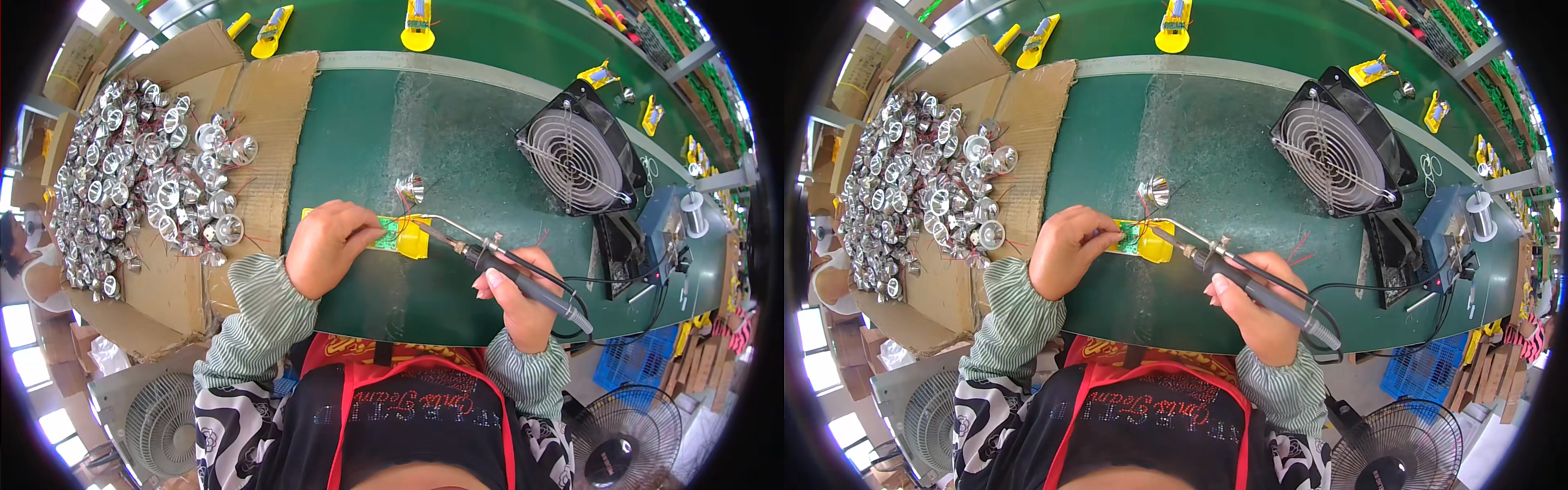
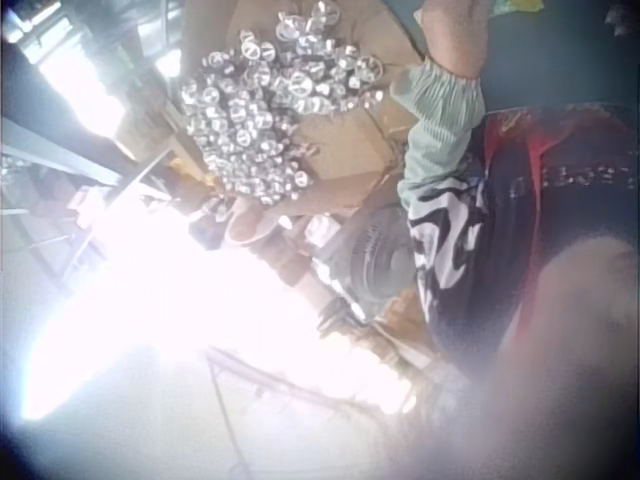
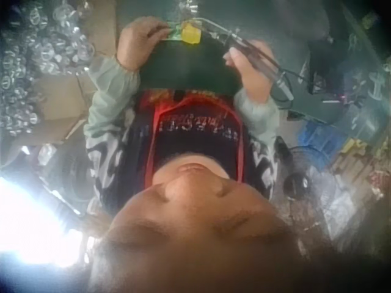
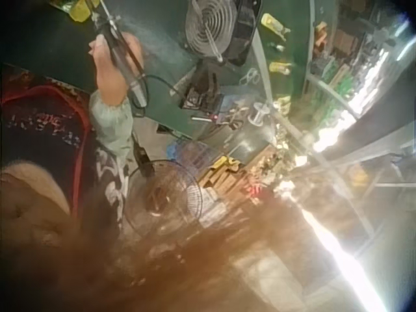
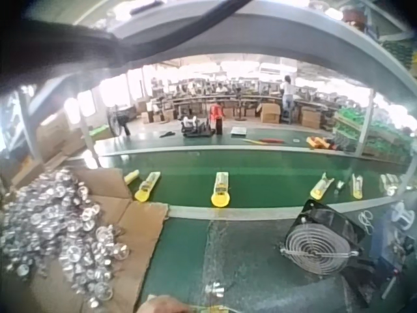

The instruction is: The person solders wires and bulb components onto a circuit board using a soldering iron and tweezers.

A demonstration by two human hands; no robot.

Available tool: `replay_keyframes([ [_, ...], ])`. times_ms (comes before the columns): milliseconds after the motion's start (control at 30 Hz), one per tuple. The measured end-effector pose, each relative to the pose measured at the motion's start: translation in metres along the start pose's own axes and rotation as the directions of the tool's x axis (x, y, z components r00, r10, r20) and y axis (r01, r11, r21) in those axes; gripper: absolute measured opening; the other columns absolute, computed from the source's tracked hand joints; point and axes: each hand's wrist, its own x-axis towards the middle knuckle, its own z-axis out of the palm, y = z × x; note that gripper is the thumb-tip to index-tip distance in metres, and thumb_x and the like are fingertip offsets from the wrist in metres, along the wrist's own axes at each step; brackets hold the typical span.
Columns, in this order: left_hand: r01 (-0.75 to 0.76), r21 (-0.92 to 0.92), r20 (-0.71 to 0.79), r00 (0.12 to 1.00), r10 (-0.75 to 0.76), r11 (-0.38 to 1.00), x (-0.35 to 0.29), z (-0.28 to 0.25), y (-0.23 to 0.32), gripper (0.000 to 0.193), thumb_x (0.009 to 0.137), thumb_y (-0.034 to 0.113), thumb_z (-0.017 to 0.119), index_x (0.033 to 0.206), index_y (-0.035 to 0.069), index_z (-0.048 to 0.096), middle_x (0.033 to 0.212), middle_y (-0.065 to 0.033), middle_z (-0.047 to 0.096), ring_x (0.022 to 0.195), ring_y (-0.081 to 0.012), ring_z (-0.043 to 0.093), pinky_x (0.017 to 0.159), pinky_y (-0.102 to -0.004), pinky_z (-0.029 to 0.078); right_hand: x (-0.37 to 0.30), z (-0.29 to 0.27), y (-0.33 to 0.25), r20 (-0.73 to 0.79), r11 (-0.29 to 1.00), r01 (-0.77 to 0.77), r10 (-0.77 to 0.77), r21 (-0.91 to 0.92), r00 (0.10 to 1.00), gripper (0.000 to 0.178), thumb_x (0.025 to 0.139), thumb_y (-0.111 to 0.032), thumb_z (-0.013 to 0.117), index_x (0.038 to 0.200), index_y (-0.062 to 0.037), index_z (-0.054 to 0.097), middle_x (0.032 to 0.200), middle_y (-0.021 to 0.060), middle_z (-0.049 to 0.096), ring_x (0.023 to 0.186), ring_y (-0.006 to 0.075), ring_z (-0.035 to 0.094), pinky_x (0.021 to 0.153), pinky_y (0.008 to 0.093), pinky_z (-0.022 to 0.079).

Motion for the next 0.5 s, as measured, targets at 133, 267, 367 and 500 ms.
replay_keyframes([
  [133,-0.193,0.107,-0.011,0.981,0.196,0.975,-0.002,0.001,-0.001,0.008,0.077,0.007,0.064,0.081,0.001,0.062,0.072,-0.0096,0.055,0.071,-0.0272,0.054,0.065,-0.0358,0.043,0.001,0.002,0.000,0.027,1.000,-0.023,0.023,-0.014,0.999,0.018,0.079,0.002,0.062,0.094,0.0059,0.053,0.077,0.0146,0.064,0.067,0.0158,0.064,0.060,0.0268,0.054],
  [267,-0.165,0.168,0.025,0.986,0.163,0.972,-0.004,-0.001,0.005,0.006,0.077,0.006,0.062,0.080,0.001,0.062,0.083,-0.0115,0.052,0.080,-0.0296,0.053,0.070,-0.0368,0.043,0.004,0.006,0.003,0.051,0.998,-0.066,0.067,-0.017,0.996,0.017,0.078,0.002,0.062,0.092,0.0057,0.054,0.076,0.0134,0.065,0.066,0.0143,0.063,0.059,0.0256,0.053],
  [367,-0.192,0.219,0.096,0.980,0.175,0.957,-0.003,-0.006,0.006,0.006,0.075,0.005,0.062,0.079,0.001,0.061,0.086,-0.0116,0.051,0.082,-0.0300,0.052,0.071,-0.0370,0.043,0.006,0.010,0.009,0.082,0.998,-0.052,0.055,-0.032,0.995,0.017,0.078,0.002,0.062,0.092,0.0058,0.054,0.075,0.0117,0.065,0.065,0.0125,0.062,0.058,0.0245,0.051],
  [500,-0.201,0.257,0.140,0.975,0.170,0.945,0.003,-0.007,0.008,0.006,0.075,0.006,0.062,0.077,0.001,0.060,0.085,-0.0114,0.051,0.081,-0.0297,0.050,0.071,-0.0377,0.043,0.009,0.014,0.013,0.097,0.997,-0.065,0.068,-0.031,0.993,0.016,0.077,0.002,0.062,0.091,0.0053,0.054,0.073,0.0108,0.065,0.064,0.0116,0.062,0.058,0.0239,0.051],
])
